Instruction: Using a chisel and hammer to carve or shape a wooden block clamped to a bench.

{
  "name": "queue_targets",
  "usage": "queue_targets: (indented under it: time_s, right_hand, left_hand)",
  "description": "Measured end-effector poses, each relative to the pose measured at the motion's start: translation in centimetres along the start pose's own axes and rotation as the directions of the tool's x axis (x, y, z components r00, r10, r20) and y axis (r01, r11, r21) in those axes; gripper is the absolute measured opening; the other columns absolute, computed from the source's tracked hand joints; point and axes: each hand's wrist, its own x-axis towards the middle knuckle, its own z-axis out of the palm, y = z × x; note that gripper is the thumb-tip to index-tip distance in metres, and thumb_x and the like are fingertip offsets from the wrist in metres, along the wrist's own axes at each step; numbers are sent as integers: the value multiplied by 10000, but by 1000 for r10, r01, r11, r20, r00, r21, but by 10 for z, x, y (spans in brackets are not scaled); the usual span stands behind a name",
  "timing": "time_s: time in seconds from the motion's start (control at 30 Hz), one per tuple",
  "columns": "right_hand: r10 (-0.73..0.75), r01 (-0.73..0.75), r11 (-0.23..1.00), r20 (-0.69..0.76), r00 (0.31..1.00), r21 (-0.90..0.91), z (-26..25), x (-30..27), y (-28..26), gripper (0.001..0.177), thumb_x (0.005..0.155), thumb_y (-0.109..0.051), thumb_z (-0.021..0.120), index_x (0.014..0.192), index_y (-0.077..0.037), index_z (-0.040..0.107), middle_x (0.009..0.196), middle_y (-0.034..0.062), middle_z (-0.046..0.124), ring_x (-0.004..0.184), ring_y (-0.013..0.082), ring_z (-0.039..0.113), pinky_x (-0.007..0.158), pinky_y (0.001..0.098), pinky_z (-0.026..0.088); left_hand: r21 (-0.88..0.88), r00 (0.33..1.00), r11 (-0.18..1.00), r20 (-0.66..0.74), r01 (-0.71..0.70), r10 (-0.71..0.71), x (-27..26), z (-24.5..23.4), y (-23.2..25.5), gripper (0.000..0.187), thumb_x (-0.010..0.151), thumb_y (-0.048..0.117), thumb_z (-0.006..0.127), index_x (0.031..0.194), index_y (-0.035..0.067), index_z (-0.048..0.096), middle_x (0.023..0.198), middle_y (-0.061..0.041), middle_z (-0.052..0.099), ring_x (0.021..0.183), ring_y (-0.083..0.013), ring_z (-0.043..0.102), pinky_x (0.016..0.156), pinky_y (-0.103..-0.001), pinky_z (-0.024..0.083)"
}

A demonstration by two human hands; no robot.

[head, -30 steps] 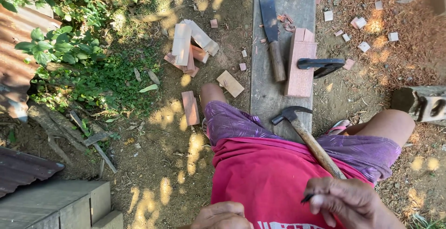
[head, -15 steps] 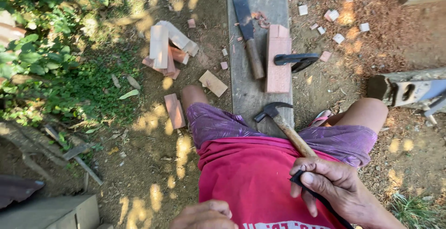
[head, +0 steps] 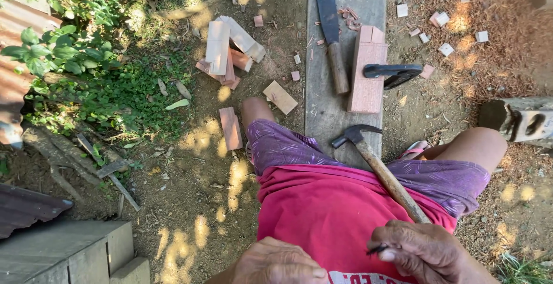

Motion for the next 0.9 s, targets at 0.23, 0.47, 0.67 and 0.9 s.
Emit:
queue_targets:
  time_s: [0.23, 0.47, 0.67, 0.9]
  right_hand:
    - [1, -17, 992, 125, 992, 128, -4, 6, -2, 122, 1025, -113, 620, 1104, -36, 674, 902, -3, 741, 778, 73, 723, 634, 234, 590]
    - [-100, 81, 980, 99, 990, 184, 2, 16, -2, 66, 1044, -62, 641, 1077, -17, 677, 874, 51, 701, 776, 121, 683, 640, 268, 576]
    - [-334, 346, 937, -178, 926, 45, -14, 63, -4, 313, 1008, -23, 603, 1227, 138, 448, 905, 47, 662, 750, 73, 683, 642, 195, 620]
    - [-242, 239, 969, 63, 968, 58, -10, 60, -28, 187, 992, 14, 615, 1171, 8, 670, 1003, 70, 733, 899, 146, 756, 701, 234, 595]
  left_hand:
    - [134, 1000, 991, -19, -12, 15, -4, -1, 0, 173, 1096, 20, 676, 1189, -118, 627, 1075, -232, 720, 929, -321, 786, 819, -416, 685]
    - [18, 992, 996, 86, 93, -94, -4, -13, 9, 151, 1087, 71, 653, 1177, -43, 616, 1102, -198, 676, 906, -292, 745, 704, -350, 639]
    - [65, 974, 979, 107, 195, -202, 20, -16, 24, 155, 1145, 138, 582, 1175, -13, 600, 1059, -187, 679, 942, -278, 741, 793, -347, 636]
    - [66, 990, 994, -123, 84, -75, -4, -4, -8, 123, 1058, 118, 687, 1007, 55, 594, 908, -155, 725, 727, -237, 743, 618, -332, 614]
